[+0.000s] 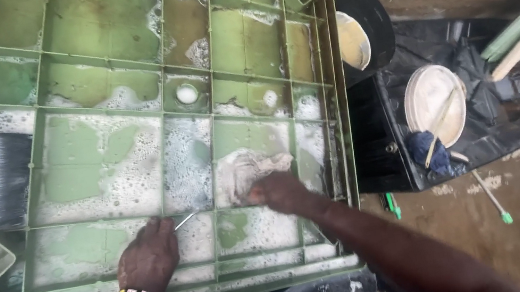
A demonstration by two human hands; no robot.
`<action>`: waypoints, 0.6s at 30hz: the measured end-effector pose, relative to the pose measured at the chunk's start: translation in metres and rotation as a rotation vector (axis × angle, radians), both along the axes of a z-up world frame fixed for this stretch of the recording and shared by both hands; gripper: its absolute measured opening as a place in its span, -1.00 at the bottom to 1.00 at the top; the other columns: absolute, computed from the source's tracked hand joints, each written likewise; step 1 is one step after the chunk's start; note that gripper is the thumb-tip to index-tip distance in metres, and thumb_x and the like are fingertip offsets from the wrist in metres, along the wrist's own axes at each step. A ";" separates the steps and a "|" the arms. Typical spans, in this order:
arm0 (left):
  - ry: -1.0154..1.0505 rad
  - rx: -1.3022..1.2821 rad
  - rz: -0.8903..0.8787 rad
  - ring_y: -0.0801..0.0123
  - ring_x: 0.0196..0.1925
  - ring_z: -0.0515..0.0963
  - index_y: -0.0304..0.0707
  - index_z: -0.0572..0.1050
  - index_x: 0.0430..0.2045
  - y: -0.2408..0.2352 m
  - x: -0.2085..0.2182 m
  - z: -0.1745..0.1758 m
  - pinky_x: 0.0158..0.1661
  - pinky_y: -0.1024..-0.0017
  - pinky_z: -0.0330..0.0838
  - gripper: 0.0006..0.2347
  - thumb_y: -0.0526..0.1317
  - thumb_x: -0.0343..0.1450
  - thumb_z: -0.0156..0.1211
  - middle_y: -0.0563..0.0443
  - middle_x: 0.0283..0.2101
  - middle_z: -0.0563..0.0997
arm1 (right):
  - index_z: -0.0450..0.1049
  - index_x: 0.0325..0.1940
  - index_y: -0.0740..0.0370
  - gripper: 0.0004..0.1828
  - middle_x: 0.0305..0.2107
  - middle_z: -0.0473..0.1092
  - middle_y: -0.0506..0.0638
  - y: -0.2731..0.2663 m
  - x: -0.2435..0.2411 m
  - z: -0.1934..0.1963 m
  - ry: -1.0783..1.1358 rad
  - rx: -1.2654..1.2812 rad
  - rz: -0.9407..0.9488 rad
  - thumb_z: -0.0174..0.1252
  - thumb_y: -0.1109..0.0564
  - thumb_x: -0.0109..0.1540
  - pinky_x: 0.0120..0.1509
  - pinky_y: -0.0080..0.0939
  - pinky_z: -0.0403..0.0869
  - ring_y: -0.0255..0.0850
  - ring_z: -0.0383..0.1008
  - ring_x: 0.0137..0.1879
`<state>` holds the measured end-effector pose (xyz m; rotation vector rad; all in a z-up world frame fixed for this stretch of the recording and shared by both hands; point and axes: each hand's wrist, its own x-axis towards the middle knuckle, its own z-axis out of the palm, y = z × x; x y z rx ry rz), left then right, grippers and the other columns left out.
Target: The person cleans a green plastic crate by scrubbing it with a soapy cloth and using a thin tool to clear debris from the crevices.
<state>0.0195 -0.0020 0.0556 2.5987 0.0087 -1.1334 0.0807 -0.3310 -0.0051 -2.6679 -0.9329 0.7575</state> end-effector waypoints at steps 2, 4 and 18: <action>-0.168 -0.024 -0.040 0.14 0.14 0.62 -0.05 0.39 0.22 0.003 -0.019 -0.037 0.00 0.06 0.73 -0.69 -0.09 0.62 -0.22 -0.03 0.25 0.52 | 0.63 -0.03 -0.13 -0.80 -0.49 0.34 -0.16 -0.021 0.010 0.010 0.073 -0.281 -0.041 0.12 -0.10 0.43 -0.36 -0.28 0.48 -0.26 0.38 -0.45; -0.362 -0.035 -0.054 0.05 0.03 0.65 -0.07 0.44 0.12 0.009 -0.023 -0.057 -0.16 -0.01 0.73 -0.72 -0.09 0.59 -0.13 -0.09 0.14 0.58 | 0.59 -0.13 -0.03 -0.70 -0.66 0.11 -0.25 -0.023 0.029 0.022 0.121 -0.547 -0.060 0.02 -0.14 0.46 -0.49 -0.32 0.35 -0.35 0.17 -0.61; -0.255 -0.008 -0.053 0.09 0.12 0.64 -0.04 0.40 0.21 0.008 -0.018 -0.044 -0.09 0.03 0.75 -0.69 -0.09 0.60 -0.14 -0.06 0.29 0.50 | 0.27 -0.65 -0.01 -0.54 -0.75 0.03 -0.23 -0.032 0.028 0.015 0.087 -0.546 0.127 0.02 0.30 0.34 -0.55 -0.50 0.23 -0.47 0.07 -0.66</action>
